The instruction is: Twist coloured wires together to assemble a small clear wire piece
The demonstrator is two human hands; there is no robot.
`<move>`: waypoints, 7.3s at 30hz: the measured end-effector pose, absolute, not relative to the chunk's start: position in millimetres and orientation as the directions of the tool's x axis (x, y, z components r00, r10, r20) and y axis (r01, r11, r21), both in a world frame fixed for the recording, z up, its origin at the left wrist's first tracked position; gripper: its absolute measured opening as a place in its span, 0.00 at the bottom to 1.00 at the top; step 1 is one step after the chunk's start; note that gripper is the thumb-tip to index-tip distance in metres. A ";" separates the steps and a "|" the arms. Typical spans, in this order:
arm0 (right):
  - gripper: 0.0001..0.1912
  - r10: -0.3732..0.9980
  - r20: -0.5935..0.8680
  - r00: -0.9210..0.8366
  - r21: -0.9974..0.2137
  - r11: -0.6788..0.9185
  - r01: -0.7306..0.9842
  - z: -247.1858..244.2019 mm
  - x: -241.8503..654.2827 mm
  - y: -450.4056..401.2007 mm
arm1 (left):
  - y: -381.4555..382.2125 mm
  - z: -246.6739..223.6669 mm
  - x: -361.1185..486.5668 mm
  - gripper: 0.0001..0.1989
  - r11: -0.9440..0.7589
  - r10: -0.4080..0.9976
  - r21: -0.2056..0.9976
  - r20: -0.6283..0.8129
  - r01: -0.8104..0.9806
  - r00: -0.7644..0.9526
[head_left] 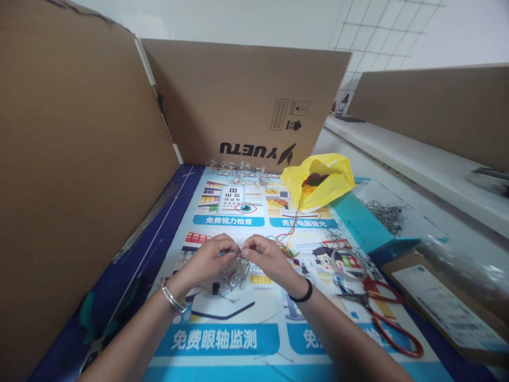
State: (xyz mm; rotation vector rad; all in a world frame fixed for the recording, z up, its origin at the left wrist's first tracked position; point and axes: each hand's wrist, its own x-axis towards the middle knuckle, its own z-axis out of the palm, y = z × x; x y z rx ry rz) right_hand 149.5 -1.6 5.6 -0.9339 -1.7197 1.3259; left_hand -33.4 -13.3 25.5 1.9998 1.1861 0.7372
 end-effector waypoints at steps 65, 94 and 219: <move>0.09 0.867 -0.235 -0.439 -0.004 0.451 0.893 25.1 231.2 28.1 | -14.1 -1.1 -25.8 0.06 -0.357 0.849 0.618 0.528 0.701 -0.034; 0.05 0.842 -0.135 -0.523 -0.842 0.181 0.508 33.4 277.7 40.7 | -19.2 2.7 -23.1 0.11 -0.020 1.000 0.986 0.020 0.164 0.005; 0.04 0.934 0.062 -0.353 -0.998 0.052 -0.038 -21.8 165.9 5.1 | -29.0 -3.9 -9.8 0.05 -0.421 0.871 0.622 0.480 0.661 0.104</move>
